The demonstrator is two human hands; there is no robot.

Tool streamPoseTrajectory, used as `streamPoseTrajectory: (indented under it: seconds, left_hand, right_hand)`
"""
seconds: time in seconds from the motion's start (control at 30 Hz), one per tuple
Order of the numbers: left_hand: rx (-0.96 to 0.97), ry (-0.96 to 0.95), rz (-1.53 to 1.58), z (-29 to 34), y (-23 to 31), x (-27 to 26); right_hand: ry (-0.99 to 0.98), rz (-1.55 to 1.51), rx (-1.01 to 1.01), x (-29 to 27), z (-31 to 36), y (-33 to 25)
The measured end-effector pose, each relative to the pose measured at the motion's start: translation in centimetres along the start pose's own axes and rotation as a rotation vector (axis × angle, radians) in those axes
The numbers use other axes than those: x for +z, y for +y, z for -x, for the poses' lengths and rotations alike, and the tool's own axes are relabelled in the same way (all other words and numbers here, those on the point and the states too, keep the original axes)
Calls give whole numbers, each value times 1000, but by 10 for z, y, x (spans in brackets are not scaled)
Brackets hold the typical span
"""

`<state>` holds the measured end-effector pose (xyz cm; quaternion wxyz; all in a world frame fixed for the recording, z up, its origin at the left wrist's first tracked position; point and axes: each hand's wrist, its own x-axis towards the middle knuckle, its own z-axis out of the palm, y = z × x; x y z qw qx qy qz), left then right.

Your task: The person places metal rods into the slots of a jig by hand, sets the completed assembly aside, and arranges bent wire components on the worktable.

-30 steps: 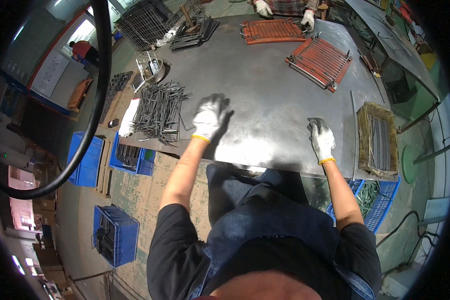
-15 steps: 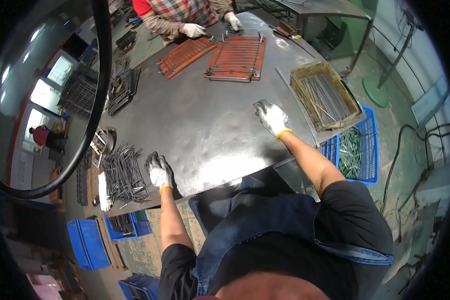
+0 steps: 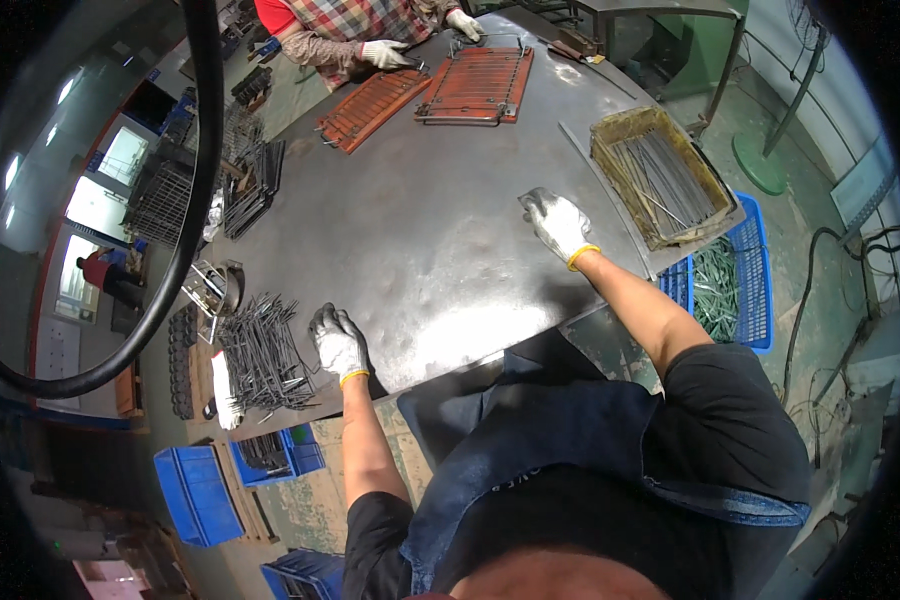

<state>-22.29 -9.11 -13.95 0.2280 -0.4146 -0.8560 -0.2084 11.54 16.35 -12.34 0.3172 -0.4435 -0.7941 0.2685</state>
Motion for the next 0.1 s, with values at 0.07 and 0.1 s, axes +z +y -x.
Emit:
streamPoseTrajectory:
  seconds: [0.07,0.1]
  left_hand:
    - [-10,-65,-27,-3,-5,5]
    - [-11,-61,-35,-6,-9,6]
  right_hand:
    - [-84,-119,177,-5,0,-12]
    - [-78,-175,203,-7,1,-21]
